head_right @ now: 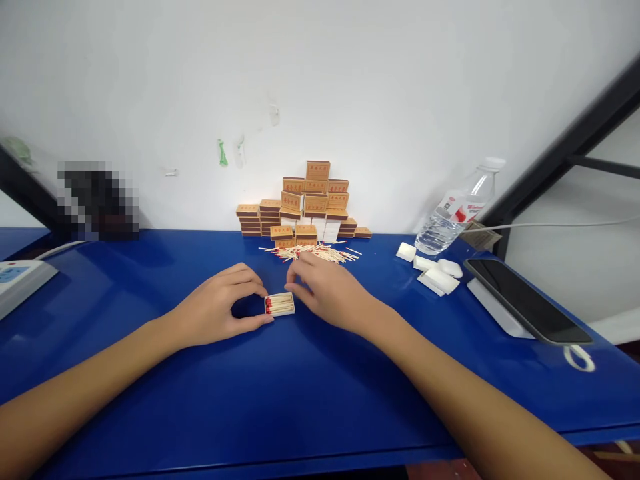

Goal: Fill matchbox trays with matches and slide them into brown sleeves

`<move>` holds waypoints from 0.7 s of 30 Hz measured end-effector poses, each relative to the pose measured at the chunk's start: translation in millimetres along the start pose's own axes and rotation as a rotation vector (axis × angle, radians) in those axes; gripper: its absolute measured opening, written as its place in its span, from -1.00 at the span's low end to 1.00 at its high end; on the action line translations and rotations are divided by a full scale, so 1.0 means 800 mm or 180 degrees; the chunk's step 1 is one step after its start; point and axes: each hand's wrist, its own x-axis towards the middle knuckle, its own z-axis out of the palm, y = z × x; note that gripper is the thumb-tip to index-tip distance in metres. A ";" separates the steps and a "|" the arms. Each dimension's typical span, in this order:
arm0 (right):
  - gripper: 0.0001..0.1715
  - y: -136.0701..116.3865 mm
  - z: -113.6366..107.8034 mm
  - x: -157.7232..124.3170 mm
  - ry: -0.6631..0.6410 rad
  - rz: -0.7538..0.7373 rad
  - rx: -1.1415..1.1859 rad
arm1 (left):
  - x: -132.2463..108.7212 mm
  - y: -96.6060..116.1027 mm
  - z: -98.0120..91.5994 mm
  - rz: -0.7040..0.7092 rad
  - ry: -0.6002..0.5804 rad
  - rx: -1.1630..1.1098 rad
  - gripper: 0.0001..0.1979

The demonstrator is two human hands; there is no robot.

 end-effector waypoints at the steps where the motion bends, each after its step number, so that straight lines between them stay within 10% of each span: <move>1: -0.92 0.007 -0.002 0.000 0.0115 0.0029 -0.0053 | 0.000 0.000 0.000 0.0006 0.0000 -0.0003 -0.71; 11: -0.86 0.077 0.007 0.007 -0.0127 0.0455 -0.0218 | 0.001 0.001 -0.001 0.0063 0.0045 -0.0015 -0.72; 21: -0.86 -0.005 0.000 0.001 -0.0231 0.0122 0.0277 | -0.001 -0.001 0.000 0.0073 0.0052 0.0053 -0.70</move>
